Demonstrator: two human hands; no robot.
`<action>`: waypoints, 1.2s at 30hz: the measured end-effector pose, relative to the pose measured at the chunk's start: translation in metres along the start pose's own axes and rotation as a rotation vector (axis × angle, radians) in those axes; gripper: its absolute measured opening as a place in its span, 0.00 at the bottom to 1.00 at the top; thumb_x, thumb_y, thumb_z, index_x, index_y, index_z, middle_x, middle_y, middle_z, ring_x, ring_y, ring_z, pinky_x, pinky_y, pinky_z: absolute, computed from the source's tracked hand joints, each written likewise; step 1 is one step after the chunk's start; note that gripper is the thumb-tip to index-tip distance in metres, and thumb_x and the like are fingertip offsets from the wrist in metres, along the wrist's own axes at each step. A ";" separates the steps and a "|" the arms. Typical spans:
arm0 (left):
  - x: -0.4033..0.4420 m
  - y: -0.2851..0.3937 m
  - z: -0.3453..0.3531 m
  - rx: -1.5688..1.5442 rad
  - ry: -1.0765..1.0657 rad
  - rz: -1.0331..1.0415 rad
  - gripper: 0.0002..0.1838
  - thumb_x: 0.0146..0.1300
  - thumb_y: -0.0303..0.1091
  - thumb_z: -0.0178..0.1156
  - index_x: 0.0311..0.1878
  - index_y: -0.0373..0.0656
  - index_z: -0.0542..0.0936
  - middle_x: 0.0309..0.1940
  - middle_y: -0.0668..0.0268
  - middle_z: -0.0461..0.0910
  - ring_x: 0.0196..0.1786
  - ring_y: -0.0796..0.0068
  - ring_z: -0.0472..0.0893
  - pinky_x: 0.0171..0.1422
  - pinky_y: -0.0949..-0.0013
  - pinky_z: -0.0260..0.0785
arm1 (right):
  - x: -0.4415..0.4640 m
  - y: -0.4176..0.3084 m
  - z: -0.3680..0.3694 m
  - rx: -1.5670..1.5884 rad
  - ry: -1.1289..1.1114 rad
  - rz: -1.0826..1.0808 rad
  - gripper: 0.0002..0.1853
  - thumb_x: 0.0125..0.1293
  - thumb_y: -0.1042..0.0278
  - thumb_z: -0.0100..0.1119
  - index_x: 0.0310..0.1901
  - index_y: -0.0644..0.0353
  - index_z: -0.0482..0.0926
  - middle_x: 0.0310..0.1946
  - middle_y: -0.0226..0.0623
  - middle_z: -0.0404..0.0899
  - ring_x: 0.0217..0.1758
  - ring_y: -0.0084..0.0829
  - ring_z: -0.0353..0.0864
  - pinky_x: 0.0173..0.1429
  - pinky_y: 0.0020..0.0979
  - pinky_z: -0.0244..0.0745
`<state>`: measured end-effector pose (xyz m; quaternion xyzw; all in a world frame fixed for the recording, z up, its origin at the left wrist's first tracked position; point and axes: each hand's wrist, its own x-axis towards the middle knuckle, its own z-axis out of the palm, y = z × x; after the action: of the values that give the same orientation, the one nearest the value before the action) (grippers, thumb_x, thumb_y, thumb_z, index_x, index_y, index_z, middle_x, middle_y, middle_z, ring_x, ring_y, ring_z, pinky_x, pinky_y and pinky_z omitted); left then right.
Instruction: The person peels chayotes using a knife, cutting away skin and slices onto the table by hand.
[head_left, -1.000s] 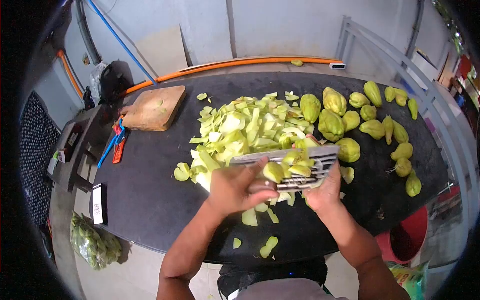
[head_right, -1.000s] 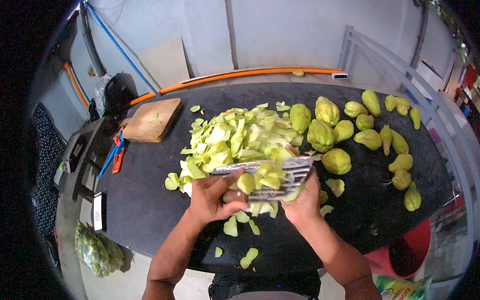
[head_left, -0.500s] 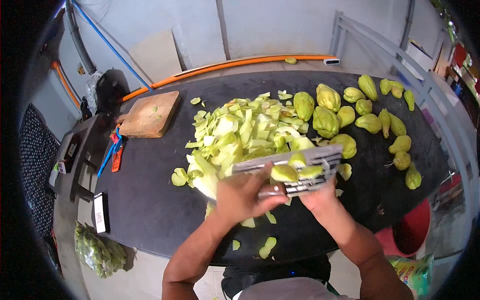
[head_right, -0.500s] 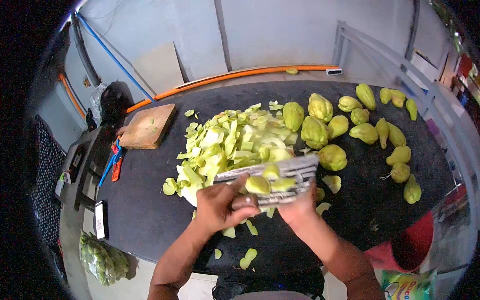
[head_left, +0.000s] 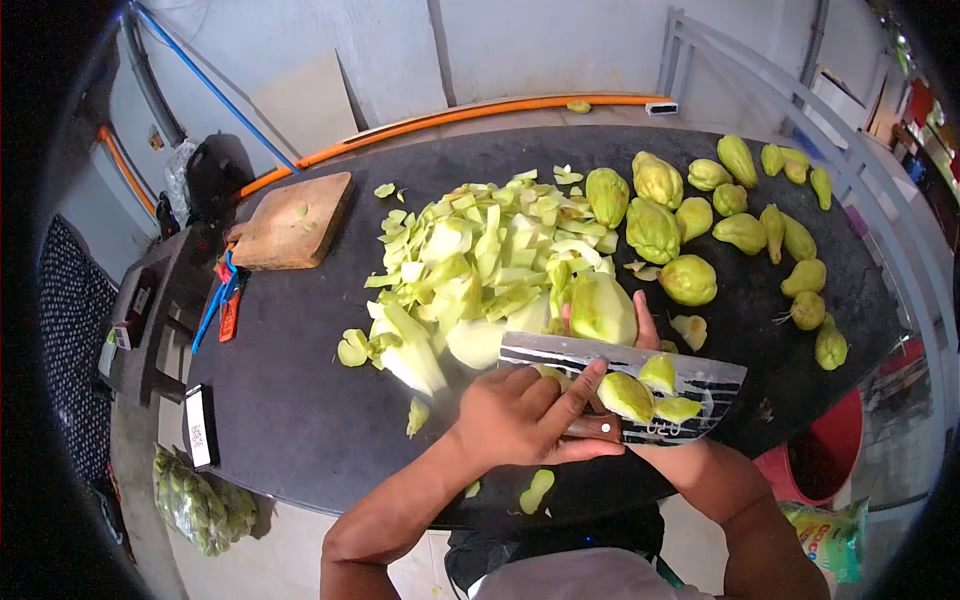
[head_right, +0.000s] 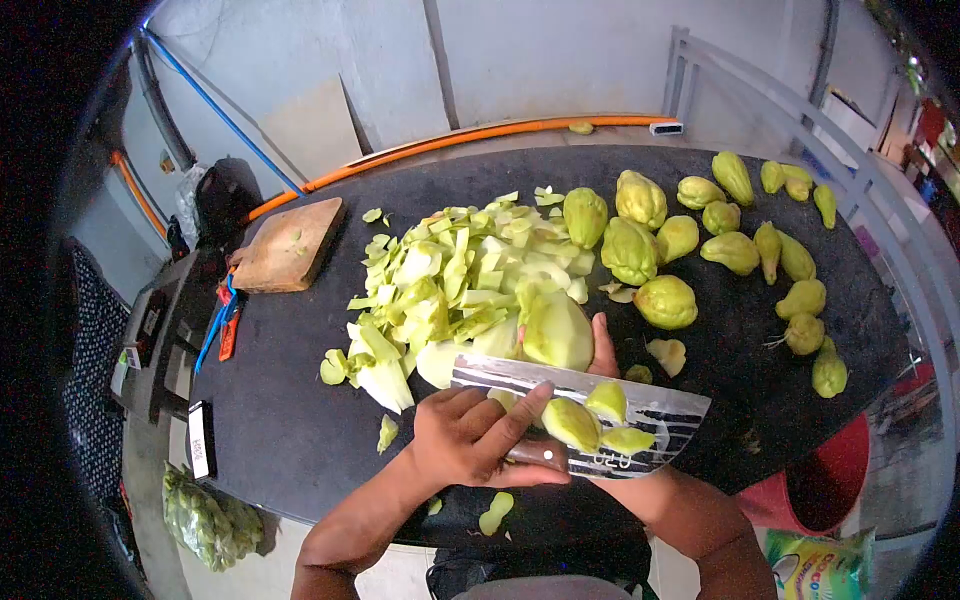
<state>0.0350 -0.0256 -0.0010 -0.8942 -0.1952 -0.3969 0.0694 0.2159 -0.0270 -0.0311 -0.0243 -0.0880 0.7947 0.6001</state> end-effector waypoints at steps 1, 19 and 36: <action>0.001 0.001 0.000 -0.001 -0.001 0.004 0.44 0.48 0.66 0.73 0.61 0.40 0.82 0.21 0.74 0.70 0.21 0.77 0.72 0.25 0.73 0.69 | 0.000 -0.001 0.006 -0.036 0.014 0.027 0.32 0.77 0.37 0.42 0.69 0.55 0.69 0.64 0.46 0.74 0.69 0.41 0.73 0.75 0.46 0.65; 0.002 -0.017 -0.002 -0.069 0.102 0.006 0.46 0.45 0.64 0.77 0.59 0.34 0.82 0.18 0.69 0.75 0.20 0.71 0.79 0.27 0.68 0.73 | 0.008 -0.001 0.011 -0.205 0.155 0.036 0.31 0.72 0.37 0.51 0.64 0.52 0.74 0.57 0.42 0.79 0.60 0.40 0.79 0.66 0.45 0.75; -0.025 -0.063 -0.022 -0.233 -0.057 -0.623 0.35 0.57 0.53 0.75 0.57 0.32 0.82 0.33 0.57 0.89 0.36 0.65 0.90 0.46 0.67 0.80 | 0.006 0.011 -0.005 -0.611 0.256 -0.236 0.26 0.73 0.41 0.50 0.62 0.49 0.75 0.56 0.35 0.78 0.58 0.37 0.79 0.61 0.49 0.75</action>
<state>-0.0205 0.0189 -0.0067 -0.8043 -0.4142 -0.3933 -0.1636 0.2047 -0.0236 -0.0376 -0.2919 -0.2479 0.6475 0.6589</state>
